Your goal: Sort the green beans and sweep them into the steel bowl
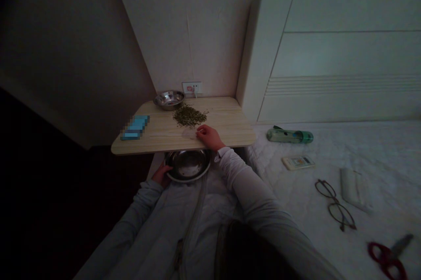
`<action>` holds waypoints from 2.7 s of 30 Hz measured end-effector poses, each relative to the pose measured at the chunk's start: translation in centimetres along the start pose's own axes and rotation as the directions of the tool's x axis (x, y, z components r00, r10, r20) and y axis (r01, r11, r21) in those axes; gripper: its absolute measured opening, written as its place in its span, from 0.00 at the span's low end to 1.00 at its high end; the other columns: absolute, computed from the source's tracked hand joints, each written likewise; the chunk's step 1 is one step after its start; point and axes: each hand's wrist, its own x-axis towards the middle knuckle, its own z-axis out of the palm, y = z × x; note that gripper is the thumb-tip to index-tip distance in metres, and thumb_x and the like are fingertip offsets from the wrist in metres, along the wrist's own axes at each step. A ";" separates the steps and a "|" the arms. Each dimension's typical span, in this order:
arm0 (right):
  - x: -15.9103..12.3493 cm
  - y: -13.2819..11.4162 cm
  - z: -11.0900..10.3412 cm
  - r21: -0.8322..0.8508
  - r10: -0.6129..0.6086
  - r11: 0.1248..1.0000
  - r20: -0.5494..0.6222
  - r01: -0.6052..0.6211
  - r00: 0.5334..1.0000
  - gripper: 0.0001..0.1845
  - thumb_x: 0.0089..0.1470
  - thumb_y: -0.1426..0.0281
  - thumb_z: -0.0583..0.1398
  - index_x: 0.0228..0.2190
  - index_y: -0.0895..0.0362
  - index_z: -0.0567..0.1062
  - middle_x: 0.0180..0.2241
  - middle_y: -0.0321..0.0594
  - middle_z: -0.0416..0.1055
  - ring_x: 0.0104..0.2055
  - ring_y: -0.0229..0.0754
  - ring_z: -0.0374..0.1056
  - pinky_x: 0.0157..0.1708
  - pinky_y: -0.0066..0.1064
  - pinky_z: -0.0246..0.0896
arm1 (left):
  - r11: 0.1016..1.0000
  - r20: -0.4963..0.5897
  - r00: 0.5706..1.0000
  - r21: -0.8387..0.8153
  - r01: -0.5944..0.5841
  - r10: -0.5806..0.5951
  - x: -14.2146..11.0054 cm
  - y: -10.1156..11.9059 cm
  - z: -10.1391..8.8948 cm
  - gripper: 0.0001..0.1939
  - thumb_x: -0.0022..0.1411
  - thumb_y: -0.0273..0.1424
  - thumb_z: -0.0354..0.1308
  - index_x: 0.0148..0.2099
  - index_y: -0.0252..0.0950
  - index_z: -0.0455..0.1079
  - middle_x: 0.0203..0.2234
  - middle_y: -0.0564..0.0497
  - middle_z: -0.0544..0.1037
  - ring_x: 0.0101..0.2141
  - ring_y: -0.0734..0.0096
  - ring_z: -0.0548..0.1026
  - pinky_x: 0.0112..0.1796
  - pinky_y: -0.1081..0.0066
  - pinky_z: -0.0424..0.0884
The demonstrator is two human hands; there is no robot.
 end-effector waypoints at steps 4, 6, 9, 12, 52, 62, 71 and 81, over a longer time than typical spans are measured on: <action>-0.1 -0.2 0.1 -0.141 0.004 0.990 -0.066 -0.014 0.998 0.09 0.46 0.67 0.56 0.31 0.58 0.70 0.24 0.36 0.70 0.26 0.35 0.64 0.29 0.27 0.56 | 1.000 0.000 1.000 0.013 -0.014 0.014 -0.1 0.2 0.1 0.30 0.35 0.21 0.57 0.46 0.37 0.67 0.24 0.53 0.76 0.31 0.63 0.74 0.34 0.67 0.68; -0.1 -0.3 0.2 -0.179 0.019 0.983 -0.099 -0.036 0.995 0.09 0.46 0.67 0.56 0.31 0.58 0.70 0.24 0.36 0.70 0.27 0.35 0.63 0.29 0.27 0.55 | 1.000 -0.003 1.000 0.025 -0.018 0.018 -0.1 0.2 0.1 0.29 0.35 0.21 0.57 0.45 0.37 0.67 0.24 0.53 0.76 0.32 0.62 0.74 0.34 0.67 0.68; -0.1 -0.2 0.2 -0.190 0.039 0.980 -0.133 -0.064 0.990 0.08 0.46 0.68 0.56 0.30 0.58 0.70 0.25 0.36 0.70 0.28 0.35 0.63 0.29 0.27 0.55 | 0.999 -0.007 1.000 0.030 -0.013 0.013 -0.1 0.2 0.1 0.28 0.35 0.21 0.57 0.45 0.38 0.67 0.25 0.53 0.76 0.32 0.61 0.74 0.34 0.66 0.69; -0.1 -0.2 0.2 -0.190 0.049 0.978 -0.176 -0.083 0.983 0.08 0.46 0.68 0.55 0.30 0.58 0.69 0.26 0.36 0.69 0.28 0.35 0.63 0.29 0.27 0.54 | 1.000 -0.002 1.000 0.016 -0.002 0.002 -0.1 0.1 0.1 0.29 0.35 0.21 0.57 0.46 0.39 0.67 0.25 0.53 0.76 0.33 0.60 0.74 0.35 0.65 0.69; 0.7 0.6 0.3 -0.157 0.049 0.981 -0.365 -0.114 0.930 0.08 0.50 0.68 0.49 0.33 0.56 0.64 0.29 0.43 0.69 0.32 0.41 0.63 0.35 0.32 0.56 | 1.000 -0.034 0.999 0.016 0.011 -0.011 -0.2 0.1 0.2 0.30 0.36 0.21 0.57 0.46 0.37 0.66 0.23 0.53 0.75 0.34 0.60 0.74 0.35 0.65 0.69; 1.5 0.7 0.1 -0.156 0.053 0.982 -0.308 -0.105 0.950 0.10 0.49 0.69 0.50 0.35 0.58 0.66 0.33 0.45 0.70 0.35 0.42 0.64 0.37 0.35 0.57 | 1.000 -0.018 1.000 0.022 0.003 -0.002 -0.3 0.4 0.5 0.28 0.35 0.22 0.58 0.43 0.38 0.68 0.25 0.52 0.75 0.35 0.59 0.73 0.35 0.66 0.68; 1.4 0.8 0.1 -0.161 0.044 0.983 -0.248 -0.086 0.968 0.11 0.49 0.67 0.51 0.36 0.56 0.67 0.32 0.42 0.71 0.34 0.42 0.65 0.37 0.34 0.58 | 1.000 -0.044 0.999 0.002 0.010 -0.010 -0.6 0.5 1.0 0.30 0.34 0.20 0.55 0.46 0.39 0.67 0.26 0.52 0.76 0.34 0.59 0.74 0.36 0.63 0.69; 1.1 0.9 0.1 -0.151 0.034 0.987 -0.178 -0.061 0.983 0.11 0.49 0.66 0.52 0.36 0.55 0.67 0.31 0.39 0.71 0.32 0.40 0.65 0.35 0.32 0.57 | 1.000 -0.069 0.997 0.002 0.024 -0.024 -1.0 0.8 1.1 0.29 0.35 0.20 0.56 0.45 0.38 0.67 0.23 0.54 0.75 0.34 0.59 0.74 0.36 0.64 0.69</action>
